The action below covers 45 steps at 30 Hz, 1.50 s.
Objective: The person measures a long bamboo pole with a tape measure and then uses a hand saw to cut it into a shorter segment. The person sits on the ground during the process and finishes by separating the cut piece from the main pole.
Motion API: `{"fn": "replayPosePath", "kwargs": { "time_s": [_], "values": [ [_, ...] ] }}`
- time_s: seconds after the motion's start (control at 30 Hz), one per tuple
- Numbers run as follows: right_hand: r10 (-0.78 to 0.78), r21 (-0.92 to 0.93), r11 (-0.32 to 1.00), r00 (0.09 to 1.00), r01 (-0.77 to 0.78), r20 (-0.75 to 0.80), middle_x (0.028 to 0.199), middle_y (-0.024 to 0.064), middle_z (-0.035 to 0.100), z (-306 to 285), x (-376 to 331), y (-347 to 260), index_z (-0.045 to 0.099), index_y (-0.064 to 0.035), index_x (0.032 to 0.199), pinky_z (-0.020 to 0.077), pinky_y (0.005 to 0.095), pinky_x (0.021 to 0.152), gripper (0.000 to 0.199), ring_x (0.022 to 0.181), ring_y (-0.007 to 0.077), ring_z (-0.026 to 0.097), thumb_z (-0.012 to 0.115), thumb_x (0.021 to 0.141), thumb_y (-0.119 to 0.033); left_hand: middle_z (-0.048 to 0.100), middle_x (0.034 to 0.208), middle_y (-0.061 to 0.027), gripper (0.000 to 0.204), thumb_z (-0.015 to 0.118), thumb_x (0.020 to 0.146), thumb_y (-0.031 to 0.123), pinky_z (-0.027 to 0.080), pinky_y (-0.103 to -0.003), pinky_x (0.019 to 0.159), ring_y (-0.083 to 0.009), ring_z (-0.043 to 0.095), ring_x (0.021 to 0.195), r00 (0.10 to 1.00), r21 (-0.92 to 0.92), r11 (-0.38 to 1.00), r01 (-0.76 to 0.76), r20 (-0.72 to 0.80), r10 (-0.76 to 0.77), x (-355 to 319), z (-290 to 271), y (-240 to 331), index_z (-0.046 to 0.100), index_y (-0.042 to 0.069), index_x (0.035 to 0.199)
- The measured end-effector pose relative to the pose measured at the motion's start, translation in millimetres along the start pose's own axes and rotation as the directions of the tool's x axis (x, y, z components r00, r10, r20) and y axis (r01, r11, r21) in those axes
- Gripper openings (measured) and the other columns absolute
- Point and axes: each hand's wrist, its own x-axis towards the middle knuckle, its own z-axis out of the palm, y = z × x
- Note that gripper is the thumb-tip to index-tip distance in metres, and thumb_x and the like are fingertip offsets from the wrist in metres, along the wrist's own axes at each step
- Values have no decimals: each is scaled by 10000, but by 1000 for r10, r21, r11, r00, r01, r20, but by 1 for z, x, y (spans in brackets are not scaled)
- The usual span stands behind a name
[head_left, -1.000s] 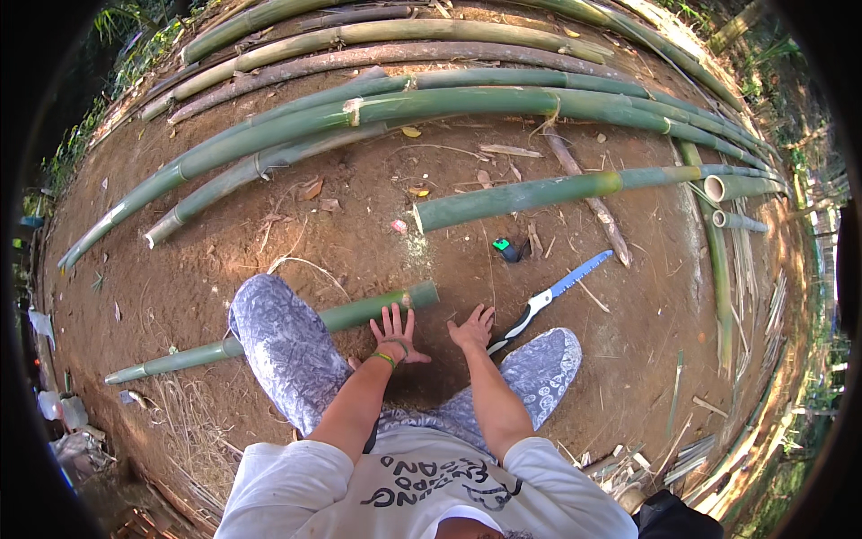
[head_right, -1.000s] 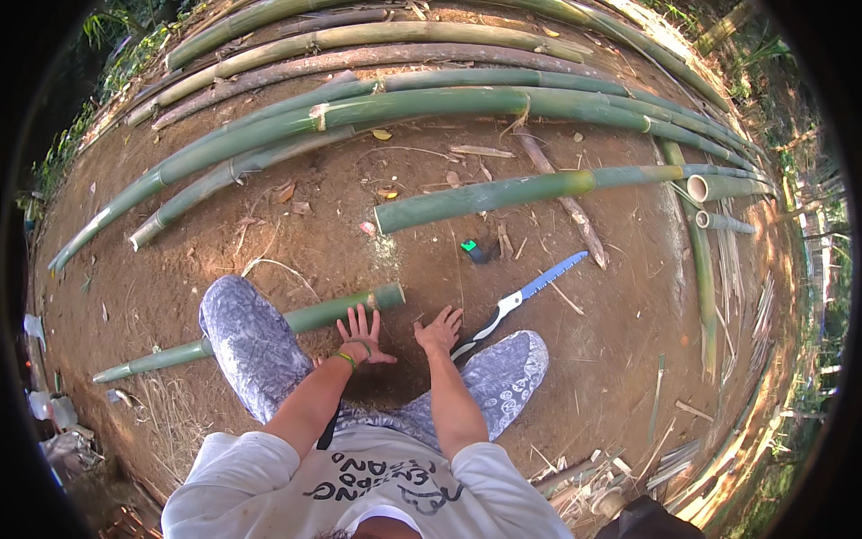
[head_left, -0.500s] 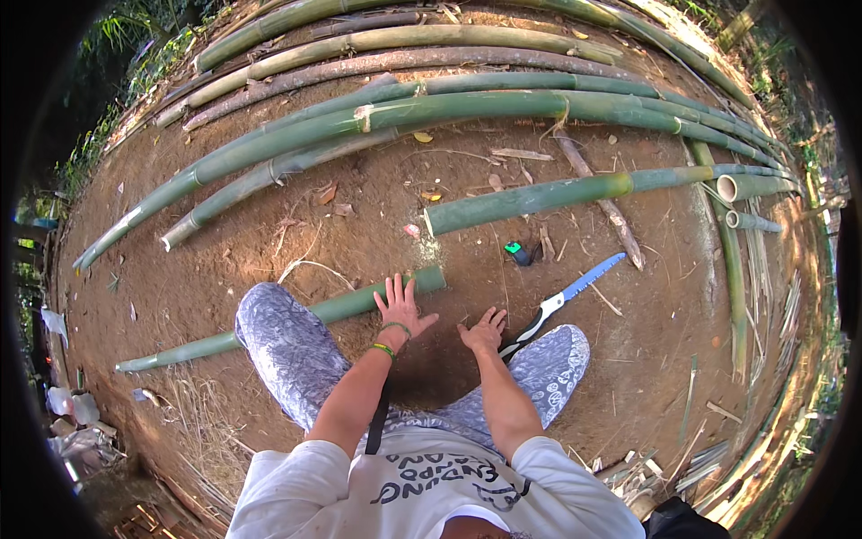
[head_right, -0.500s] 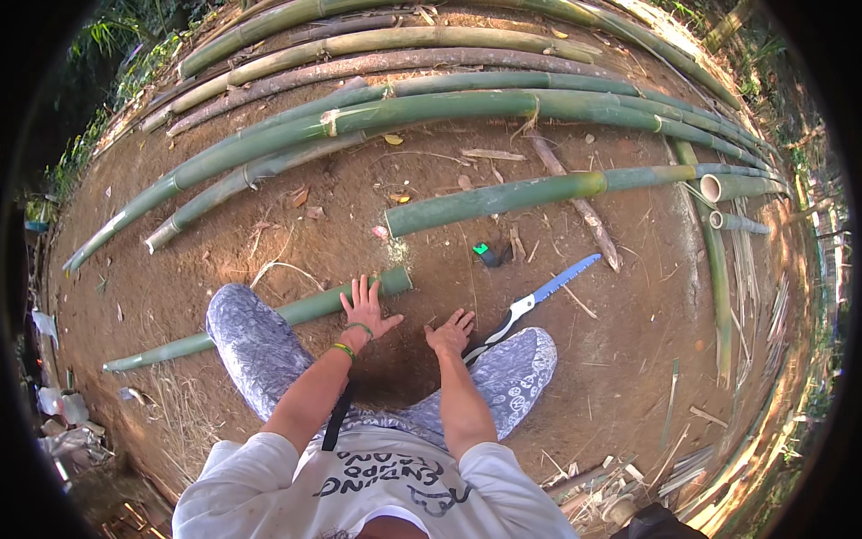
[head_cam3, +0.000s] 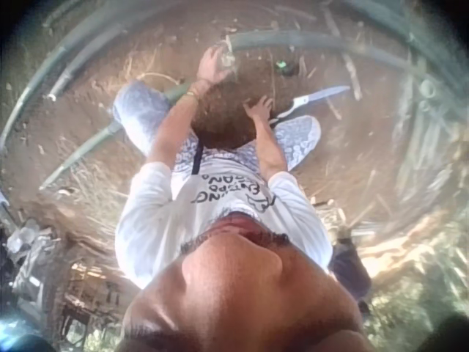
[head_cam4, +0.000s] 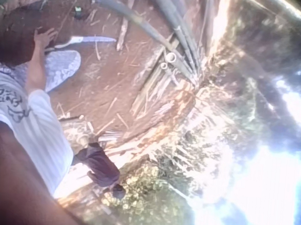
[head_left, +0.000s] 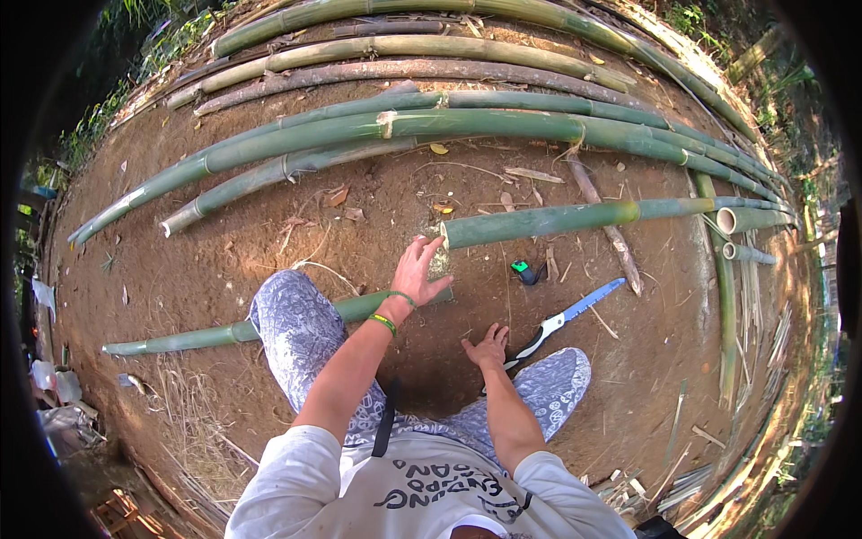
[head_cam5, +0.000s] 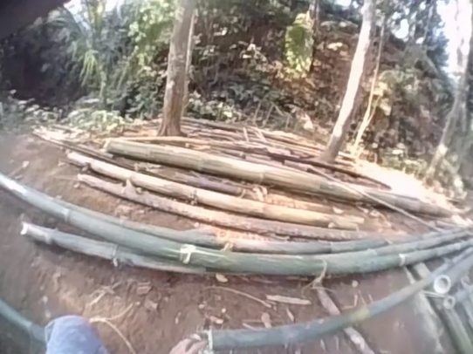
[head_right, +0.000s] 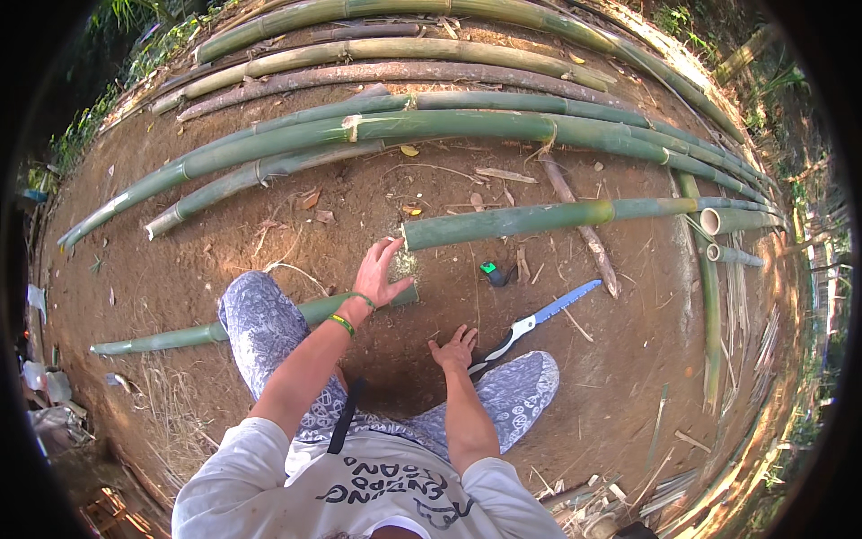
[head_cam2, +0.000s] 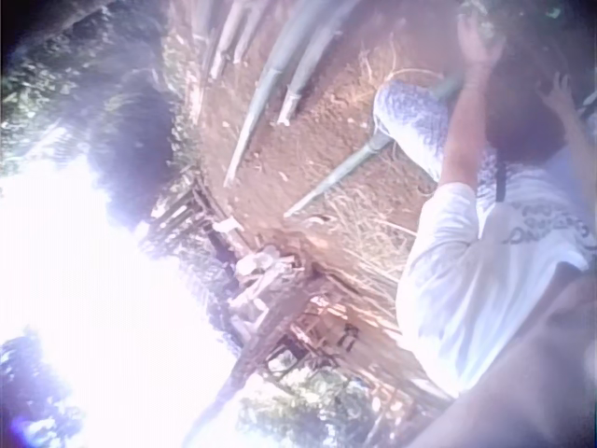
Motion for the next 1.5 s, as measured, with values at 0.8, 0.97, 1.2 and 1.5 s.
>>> {"fn": "replayPosePath", "kwargs": {
  "time_s": [0.8, 0.97, 1.2, 1.5],
  "values": [
    [-14, 33, 999, 1000, 13, 19, 1736, 235, -68, 0, 2, -1, 13, -63, 1676, 213, 408, 1292, 1222, 1607, 385, 105, 695, 867, -676, 600, 1307, -153, 728, 866, 758, 166, 500, -451, 1070, -318, 589, 1258, 954, -428, 869, 248, 265, -142, 27, -8, -51, 557, 142, 1417],
    [-3, 47, 999, 1000, 2, 31, 1734, 243, -66, -1, 2, 5, 23, -64, 1677, 208, 405, 1293, 1216, 1605, 392, 112, 687, 867, -682, 548, 1324, -179, 776, 874, 755, 233, 495, -466, 1082, -366, 567, 1279, 961, -177, 982, 64, 278, -12, 36, -17, -22, 520, 86, 1430],
    [-38, 27, 999, 999, 38, 24, 1736, 246, -25, -3, 2, 1, 28, -52, 1674, 195, 402, 1297, 1222, 1605, 393, 116, 692, 865, -681, 509, 1388, -183, 774, 812, 781, 211, 488, -467, 1101, -409, 554, 1282, 901, 82, 987, -137, 425, 90, 38, -24, -36, 487, 137, 1480],
    [-20, 26, 999, 999, 19, 35, 1739, 237, -30, -5, 0, 1, 30, -58, 1676, 188, 397, 1297, 1217, 1605, 393, 115, 696, 869, -680, 534, 1372, -200, 789, 802, 777, 195, 469, -480, 1088, -411, 528, 1297, 975, 159, 983, 91, 188, -120, 10, -25, -35, 481, 136, 1495]
  ]
}}
